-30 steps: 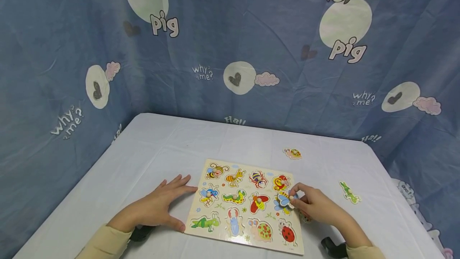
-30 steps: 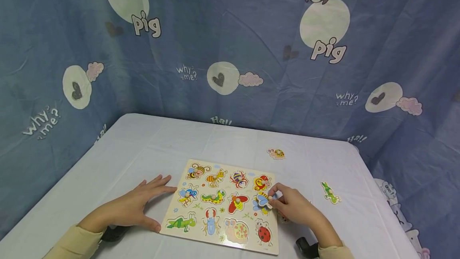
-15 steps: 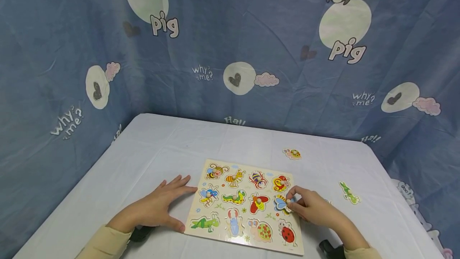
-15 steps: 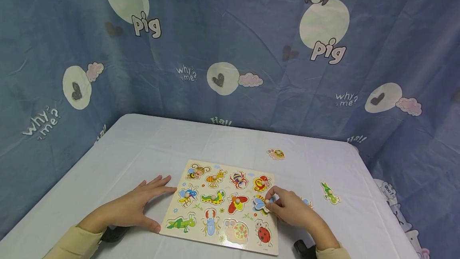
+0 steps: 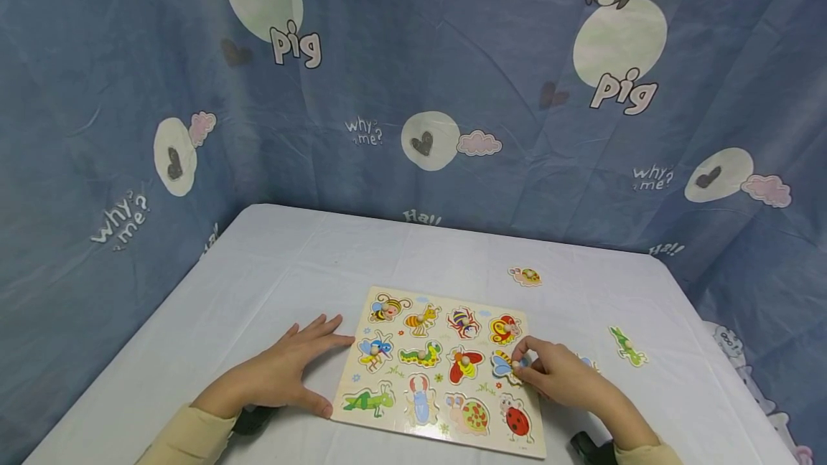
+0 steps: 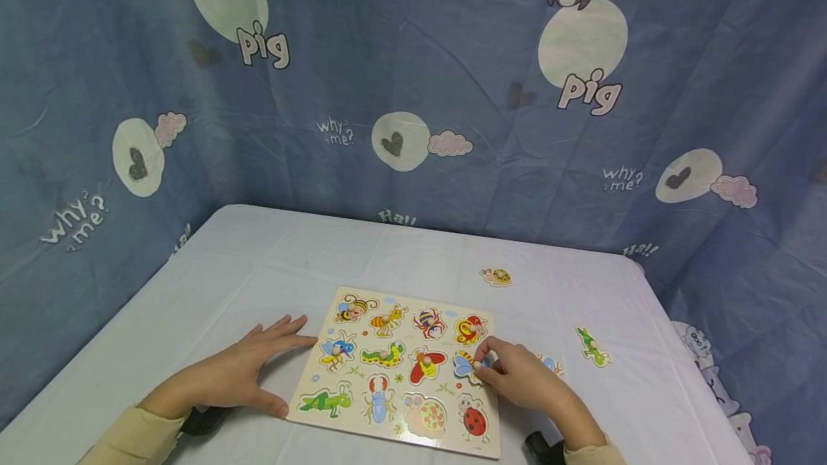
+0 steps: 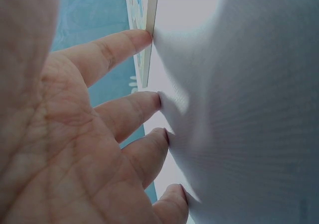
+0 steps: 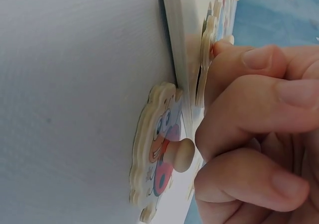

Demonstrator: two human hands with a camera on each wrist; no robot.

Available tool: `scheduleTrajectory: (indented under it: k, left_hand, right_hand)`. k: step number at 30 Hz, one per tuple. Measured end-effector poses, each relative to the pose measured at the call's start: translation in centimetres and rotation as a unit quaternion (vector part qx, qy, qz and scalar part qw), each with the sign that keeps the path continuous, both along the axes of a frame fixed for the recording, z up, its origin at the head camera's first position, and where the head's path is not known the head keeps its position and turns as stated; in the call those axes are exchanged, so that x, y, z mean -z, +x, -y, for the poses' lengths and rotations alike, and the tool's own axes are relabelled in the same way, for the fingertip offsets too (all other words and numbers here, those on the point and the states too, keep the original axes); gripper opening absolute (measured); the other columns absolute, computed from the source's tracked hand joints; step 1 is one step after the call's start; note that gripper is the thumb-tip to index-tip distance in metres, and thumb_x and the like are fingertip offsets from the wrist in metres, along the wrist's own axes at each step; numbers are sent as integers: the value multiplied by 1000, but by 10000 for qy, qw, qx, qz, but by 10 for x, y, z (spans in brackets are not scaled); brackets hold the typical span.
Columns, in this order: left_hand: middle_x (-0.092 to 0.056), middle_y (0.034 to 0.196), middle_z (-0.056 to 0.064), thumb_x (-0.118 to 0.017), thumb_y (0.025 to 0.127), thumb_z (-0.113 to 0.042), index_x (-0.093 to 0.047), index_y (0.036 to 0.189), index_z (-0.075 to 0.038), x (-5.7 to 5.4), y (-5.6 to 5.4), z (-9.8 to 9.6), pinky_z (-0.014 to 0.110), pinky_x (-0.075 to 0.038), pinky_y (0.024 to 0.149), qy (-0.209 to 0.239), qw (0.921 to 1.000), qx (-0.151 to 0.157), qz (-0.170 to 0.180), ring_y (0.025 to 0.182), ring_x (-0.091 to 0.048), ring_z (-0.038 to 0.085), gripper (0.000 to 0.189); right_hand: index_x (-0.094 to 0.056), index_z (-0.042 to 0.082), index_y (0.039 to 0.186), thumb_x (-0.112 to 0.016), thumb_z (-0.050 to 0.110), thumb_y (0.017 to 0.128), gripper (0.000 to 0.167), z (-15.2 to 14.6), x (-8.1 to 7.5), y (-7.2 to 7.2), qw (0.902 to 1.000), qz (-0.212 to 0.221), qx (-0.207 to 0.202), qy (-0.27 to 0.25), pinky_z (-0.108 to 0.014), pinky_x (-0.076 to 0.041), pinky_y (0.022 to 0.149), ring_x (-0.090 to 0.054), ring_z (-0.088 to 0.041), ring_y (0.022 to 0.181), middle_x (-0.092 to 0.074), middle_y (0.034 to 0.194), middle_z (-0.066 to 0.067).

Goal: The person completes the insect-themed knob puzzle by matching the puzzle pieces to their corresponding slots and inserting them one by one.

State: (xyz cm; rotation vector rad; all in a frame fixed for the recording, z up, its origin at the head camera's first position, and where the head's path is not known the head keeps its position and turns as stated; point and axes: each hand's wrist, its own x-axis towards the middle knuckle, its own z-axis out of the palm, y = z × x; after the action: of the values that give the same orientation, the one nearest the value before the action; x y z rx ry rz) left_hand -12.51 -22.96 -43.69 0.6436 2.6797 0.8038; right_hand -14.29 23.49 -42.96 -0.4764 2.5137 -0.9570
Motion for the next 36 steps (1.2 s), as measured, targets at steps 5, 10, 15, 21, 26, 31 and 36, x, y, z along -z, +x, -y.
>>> scheduleTrajectory:
  k: [5, 10, 15, 21, 26, 31, 36]
  left_hand:
    - [-30, 176, 19, -101, 61, -52, -57, 156, -23, 0, -1, 0, 83, -11, 125, 0, 10000, 12, -8, 164, -19, 51, 109]
    - [-30, 177, 18, -101, 61, -52, -56, 156, -24, 2, -1, 1, 83, -11, 125, -34, 10000, 10, 0, 165, -19, 50, 108]
    - [-30, 177, 17, -101, 62, -52, -56, 156, -24, 3, -1, 1, 83, -11, 125, -32, 10000, 7, -2, 165, -19, 50, 108]
    - [-30, 177, 18, -101, 61, -52, -57, 156, -23, 2, -1, 1, 82, -11, 125, -16, 10000, -8, -1, 165, -19, 50, 108]
    - [-30, 177, 18, -101, 61, -51, -57, 156, -23, 1, -1, 0, 81, -10, 126, 10, 10000, -22, 28, 165, -18, 50, 108]
    - [-30, 177, 17, -101, 61, -51, -57, 156, -24, 0, 0, 0, 81, -10, 126, 8, 10000, -24, 8, 165, -19, 49, 108]
    - [-30, 177, 17, -101, 62, -51, -57, 156, -24, 1, 0, 0, 81, -10, 126, -6, 10000, -14, -14, 165, -19, 49, 108]
  right_hand:
    - [-61, 13, 110, -67, 25, 107, 14, 1, 0, 1, 9999, -142, -48, 65, -19, -32, 49, -44, -7, 52, -51, 59, 8]
    - [-61, 13, 110, -68, 25, 106, 14, 2, 0, 0, 9998, -162, -49, 95, -19, -31, 49, -44, -7, 52, -51, 59, 8]
    - [-61, 12, 109, -68, 24, 106, 14, 3, -1, 1, 9998, -152, -46, 111, -19, -32, 50, -45, -7, 53, -51, 59, 8]
    - [-61, 12, 109, -69, 22, 106, 13, 4, -3, 2, 9998, -120, -81, 111, -19, -33, 50, -46, -8, 53, -52, 60, 8]
    - [-61, 12, 108, -68, 21, 106, 12, 4, -4, 1, 9999, -48, -115, 107, -19, -33, 50, -45, -8, 54, -52, 60, 8]
    - [-62, 12, 107, -68, 21, 106, 11, 4, -3, 1, 9998, -50, -147, 119, -19, -31, 50, -44, -7, 53, -51, 60, 8]
    - [-62, 12, 107, -68, 21, 106, 11, 4, -2, 2, 9999, -49, -111, 106, -19, -31, 50, -44, -7, 53, -51, 60, 8]
